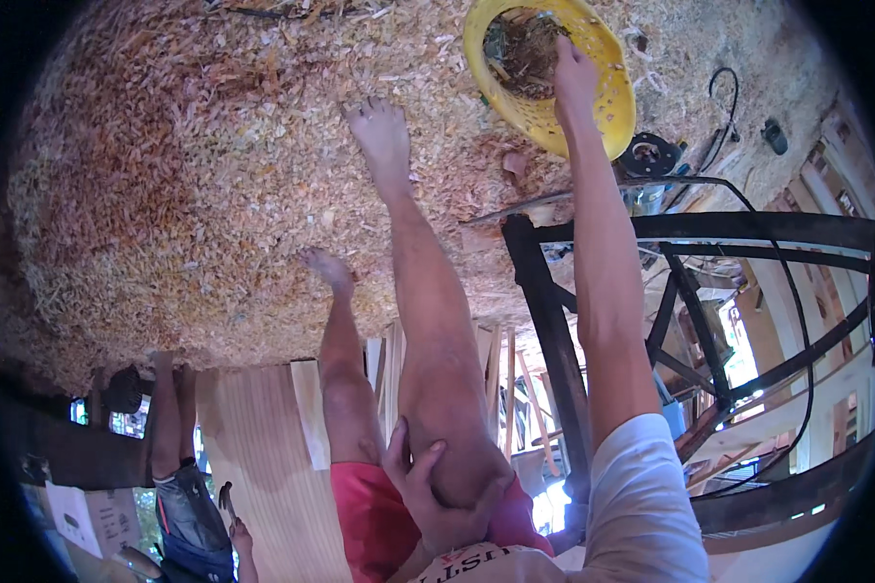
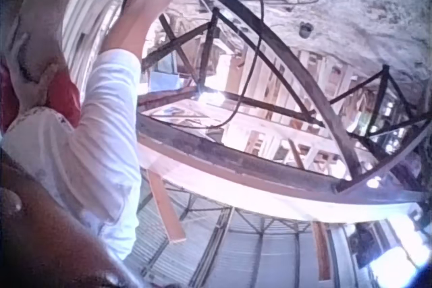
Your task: The person assembles a large wooden frame by aligning wood slats onto a metal structure, picking up wood from a stack, and hammering nails into the joints while others assist by holding the pieces in place.
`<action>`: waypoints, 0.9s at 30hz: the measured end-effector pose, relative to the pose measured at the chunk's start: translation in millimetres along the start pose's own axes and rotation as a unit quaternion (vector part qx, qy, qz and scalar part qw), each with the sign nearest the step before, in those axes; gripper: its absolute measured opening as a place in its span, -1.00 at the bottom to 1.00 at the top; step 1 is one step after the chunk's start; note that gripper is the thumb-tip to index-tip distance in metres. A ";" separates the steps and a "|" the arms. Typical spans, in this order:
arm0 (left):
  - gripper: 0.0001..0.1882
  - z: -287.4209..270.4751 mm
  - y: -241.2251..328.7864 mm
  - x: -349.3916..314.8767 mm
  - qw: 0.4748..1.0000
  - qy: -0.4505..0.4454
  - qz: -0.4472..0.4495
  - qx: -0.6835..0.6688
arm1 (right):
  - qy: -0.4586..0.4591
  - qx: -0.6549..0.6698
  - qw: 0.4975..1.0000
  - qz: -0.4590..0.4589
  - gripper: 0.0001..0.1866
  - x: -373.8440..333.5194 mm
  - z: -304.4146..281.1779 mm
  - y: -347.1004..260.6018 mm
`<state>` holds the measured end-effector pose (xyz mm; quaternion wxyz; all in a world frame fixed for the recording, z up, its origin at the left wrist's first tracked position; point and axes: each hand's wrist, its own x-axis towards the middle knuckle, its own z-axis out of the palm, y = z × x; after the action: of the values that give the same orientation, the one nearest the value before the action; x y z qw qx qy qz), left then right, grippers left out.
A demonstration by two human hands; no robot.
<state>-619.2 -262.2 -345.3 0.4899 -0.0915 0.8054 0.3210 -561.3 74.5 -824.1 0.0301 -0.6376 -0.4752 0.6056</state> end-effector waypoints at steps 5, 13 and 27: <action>-0.10 2.8 1.0 -0.7 1.000 0.020 0.004 0.011 | 0.073 -0.554 0.814 -0.158 -0.55 8.8 50.2 3.6; -0.14 -4.4 6.2 -5.4 1.000 -0.010 -0.017 0.021 | 0.102 -0.419 0.881 -0.195 -0.68 -22.2 39.4 1.2; -0.47 -51.4 -58.0 -29.4 0.997 0.012 0.058 -0.041 | -0.016 0.457 0.889 0.032 -1.00 -303.0 34.4 -152.1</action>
<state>-615.2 -343.4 -329.0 0.4570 -0.0684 0.8012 0.3802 -619.4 -55.5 -514.5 0.2918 -0.5585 -0.1256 0.7663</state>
